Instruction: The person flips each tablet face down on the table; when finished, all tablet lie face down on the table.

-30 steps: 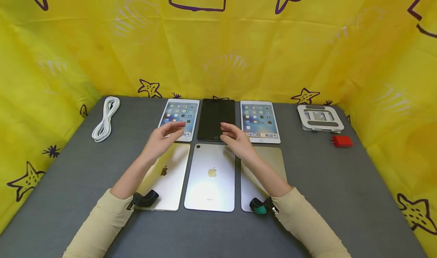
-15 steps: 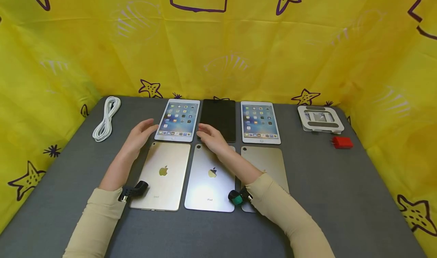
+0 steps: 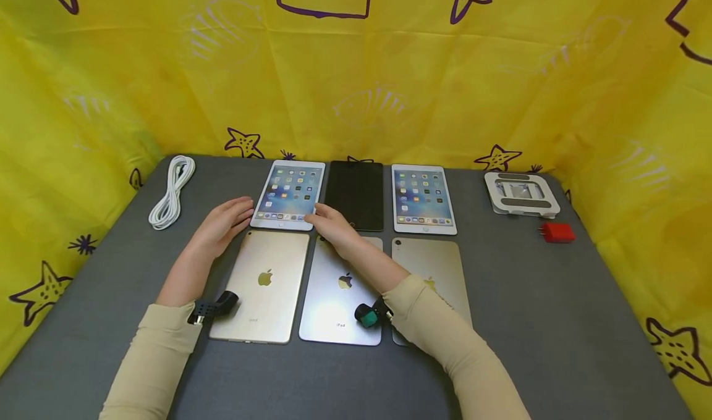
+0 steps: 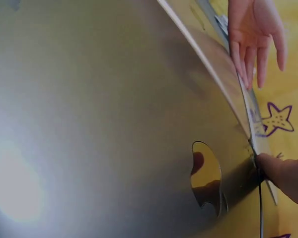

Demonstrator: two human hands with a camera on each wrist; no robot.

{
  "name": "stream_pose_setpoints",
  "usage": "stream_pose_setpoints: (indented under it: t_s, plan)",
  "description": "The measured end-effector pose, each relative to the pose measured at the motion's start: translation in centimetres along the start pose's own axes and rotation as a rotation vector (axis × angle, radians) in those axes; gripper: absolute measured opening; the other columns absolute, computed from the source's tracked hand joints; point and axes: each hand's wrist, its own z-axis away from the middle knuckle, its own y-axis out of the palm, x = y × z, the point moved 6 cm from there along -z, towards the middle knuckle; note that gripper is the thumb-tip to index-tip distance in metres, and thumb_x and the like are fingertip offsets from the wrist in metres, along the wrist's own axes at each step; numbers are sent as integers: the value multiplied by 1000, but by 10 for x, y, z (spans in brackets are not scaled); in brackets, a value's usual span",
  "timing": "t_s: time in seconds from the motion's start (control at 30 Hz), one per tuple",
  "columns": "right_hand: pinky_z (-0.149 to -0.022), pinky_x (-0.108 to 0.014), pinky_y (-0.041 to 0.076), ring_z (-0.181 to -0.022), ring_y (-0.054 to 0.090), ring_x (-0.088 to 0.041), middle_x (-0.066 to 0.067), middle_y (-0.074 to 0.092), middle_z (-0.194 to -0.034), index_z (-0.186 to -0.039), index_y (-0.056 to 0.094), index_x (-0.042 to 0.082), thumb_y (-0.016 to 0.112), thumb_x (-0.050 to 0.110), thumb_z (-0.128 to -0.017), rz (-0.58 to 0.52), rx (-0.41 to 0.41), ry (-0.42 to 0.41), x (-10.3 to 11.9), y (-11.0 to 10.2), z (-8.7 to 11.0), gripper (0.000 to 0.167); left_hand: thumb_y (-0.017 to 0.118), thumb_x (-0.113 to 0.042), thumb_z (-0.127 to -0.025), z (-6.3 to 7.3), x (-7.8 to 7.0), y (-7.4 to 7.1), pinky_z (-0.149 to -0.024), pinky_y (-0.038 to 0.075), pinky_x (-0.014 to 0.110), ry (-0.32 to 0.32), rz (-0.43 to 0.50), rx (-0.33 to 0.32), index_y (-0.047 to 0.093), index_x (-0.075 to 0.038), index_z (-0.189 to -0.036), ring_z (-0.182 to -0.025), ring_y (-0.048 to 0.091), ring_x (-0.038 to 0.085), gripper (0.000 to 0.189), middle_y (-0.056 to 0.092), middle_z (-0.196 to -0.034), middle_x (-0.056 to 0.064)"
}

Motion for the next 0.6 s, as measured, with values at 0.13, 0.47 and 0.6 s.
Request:
stream_pose_setpoints:
  t_s: [0.13,0.47,0.6]
  plan:
    - [-114,-38,28,-141,33,-24,-16,31,-155,-152,25,-2,52,13,-100,-11,8,6,-2,0,0,61,43,-19,-105,-2,1,-4,-115,25,34,-24,42,12,17,3,-153,-143,25,28,60,20,-158,18]
    - [-114,-39,27,-140,33,-26,-19,33,-153,-150,26,-5,51,11,-98,48,3,-37,0,2,2,60,42,-24,-105,-9,4,-10,-114,27,31,-130,232,8,21,0,-153,-138,33,23,58,25,-157,17]
    - [-114,-39,27,-139,34,-26,-19,34,-153,-150,28,-6,52,12,-98,77,-12,-31,1,3,1,60,49,-19,-103,-11,3,-10,-104,37,24,-125,258,-10,30,2,-150,-115,49,13,55,50,-136,11]
